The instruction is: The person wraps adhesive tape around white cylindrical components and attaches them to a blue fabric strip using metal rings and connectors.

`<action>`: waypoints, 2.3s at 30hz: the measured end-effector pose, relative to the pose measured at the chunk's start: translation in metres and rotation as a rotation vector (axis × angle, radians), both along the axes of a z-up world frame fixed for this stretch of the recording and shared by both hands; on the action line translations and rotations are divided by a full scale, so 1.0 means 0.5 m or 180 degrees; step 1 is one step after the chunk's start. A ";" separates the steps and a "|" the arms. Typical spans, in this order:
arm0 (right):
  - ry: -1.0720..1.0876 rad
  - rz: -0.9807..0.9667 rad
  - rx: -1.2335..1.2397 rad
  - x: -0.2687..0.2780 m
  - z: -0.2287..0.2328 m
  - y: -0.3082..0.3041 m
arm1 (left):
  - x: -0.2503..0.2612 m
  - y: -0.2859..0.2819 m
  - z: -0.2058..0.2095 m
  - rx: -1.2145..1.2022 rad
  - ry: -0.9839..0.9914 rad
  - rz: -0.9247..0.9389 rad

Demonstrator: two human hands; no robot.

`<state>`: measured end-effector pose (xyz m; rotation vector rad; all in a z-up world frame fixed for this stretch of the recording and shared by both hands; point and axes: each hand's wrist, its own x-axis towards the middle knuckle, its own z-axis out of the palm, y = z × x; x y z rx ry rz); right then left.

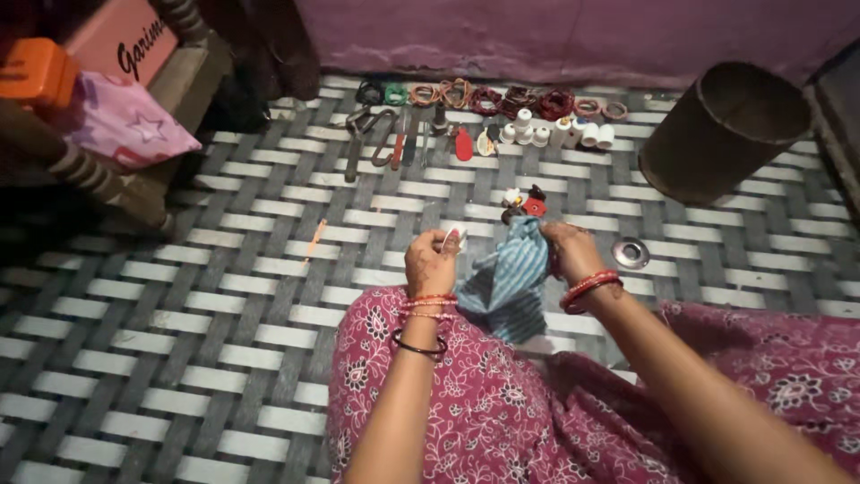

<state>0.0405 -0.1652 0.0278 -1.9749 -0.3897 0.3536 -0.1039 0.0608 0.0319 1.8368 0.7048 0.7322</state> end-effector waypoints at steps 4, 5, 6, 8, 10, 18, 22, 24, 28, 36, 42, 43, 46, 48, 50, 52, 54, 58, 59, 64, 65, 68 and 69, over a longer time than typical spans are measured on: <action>0.0074 0.0407 -0.0249 -0.063 0.147 0.039 | -0.008 0.000 0.004 0.0117 -0.0173 0.0151; -0.0788 0.0660 -0.0686 -0.080 0.181 0.044 | -0.012 0.000 0.008 0.0388 -0.0140 0.0300; -0.1648 0.0904 -0.1112 -0.093 0.213 0.048 | -0.014 0.004 0.014 0.0243 -0.0081 0.0274; -0.2232 0.1343 -0.1421 -0.100 0.272 0.064 | -0.014 0.009 0.022 -0.0041 0.0035 0.0217; -0.1666 0.1745 -0.1170 -0.091 0.332 0.078 | -0.009 0.008 0.019 -0.0469 -0.0193 0.0145; -0.0478 0.2037 -0.1956 -0.106 0.577 0.014 | 0.013 -0.033 0.040 -0.0975 -0.1157 -0.0158; 0.0043 0.1423 -0.1168 -0.127 0.571 -0.006 | -0.048 -0.081 0.133 -0.0387 -0.0888 -0.0065; 0.0036 0.1126 -0.0953 -0.148 0.534 0.003 | -0.083 -0.096 0.180 -0.0371 -0.0638 0.0000; 0.0646 0.0791 -0.0132 -0.185 0.441 0.055 | -0.100 -0.116 0.235 -0.0502 -0.0762 -0.0012; 0.0367 0.0376 0.0673 -0.113 0.324 0.218 | -0.034 -0.078 0.206 -0.1096 -0.1048 0.0117; -0.0167 0.0514 0.1191 -0.033 0.192 0.293 | 0.041 -0.010 0.130 -0.0839 -0.1052 0.0224; -0.0362 0.0556 0.1125 -0.022 0.171 0.292 | 0.062 0.000 0.117 -0.0894 -0.1018 0.0197; 0.0387 0.0549 0.1562 0.010 0.138 0.289 | 0.110 0.028 0.079 -0.0836 -0.0861 -0.0045; -0.0252 0.0782 0.0925 0.026 0.138 0.284 | 0.133 0.057 0.040 -0.0832 -0.0938 -0.0361; -0.1001 0.1037 0.0494 0.028 0.139 0.274 | 0.148 0.081 -0.019 -0.0975 -0.1183 -0.0810; -0.1876 0.1339 0.0277 0.019 0.137 0.264 | 0.161 0.087 -0.085 -0.1529 -0.1239 -0.0917; -0.1729 0.1363 -0.0150 0.004 0.140 0.261 | 0.157 0.080 -0.136 -0.1761 -0.1185 -0.1038; -0.1738 0.1271 -0.0895 -0.008 0.160 0.264 | 0.157 0.069 -0.180 -0.1758 -0.1232 -0.1308; -0.1857 0.1177 -0.0812 -0.016 0.159 0.265 | 0.153 0.069 -0.185 -0.1804 -0.1313 -0.1358; -0.2172 0.1073 -0.0538 -0.009 0.137 0.300 | 0.126 0.100 -0.190 -0.2622 -0.1008 -0.0976; -0.2138 0.1112 -0.0533 -0.007 0.128 0.302 | 0.120 0.108 -0.198 -0.2647 -0.0930 -0.0959; -0.1881 0.1179 -0.0559 -0.001 0.115 0.297 | 0.125 0.126 -0.213 -0.3021 -0.1207 -0.1132; -0.1697 0.1171 -0.0574 0.001 0.116 0.291 | 0.126 0.122 -0.211 -0.3130 -0.1276 -0.1187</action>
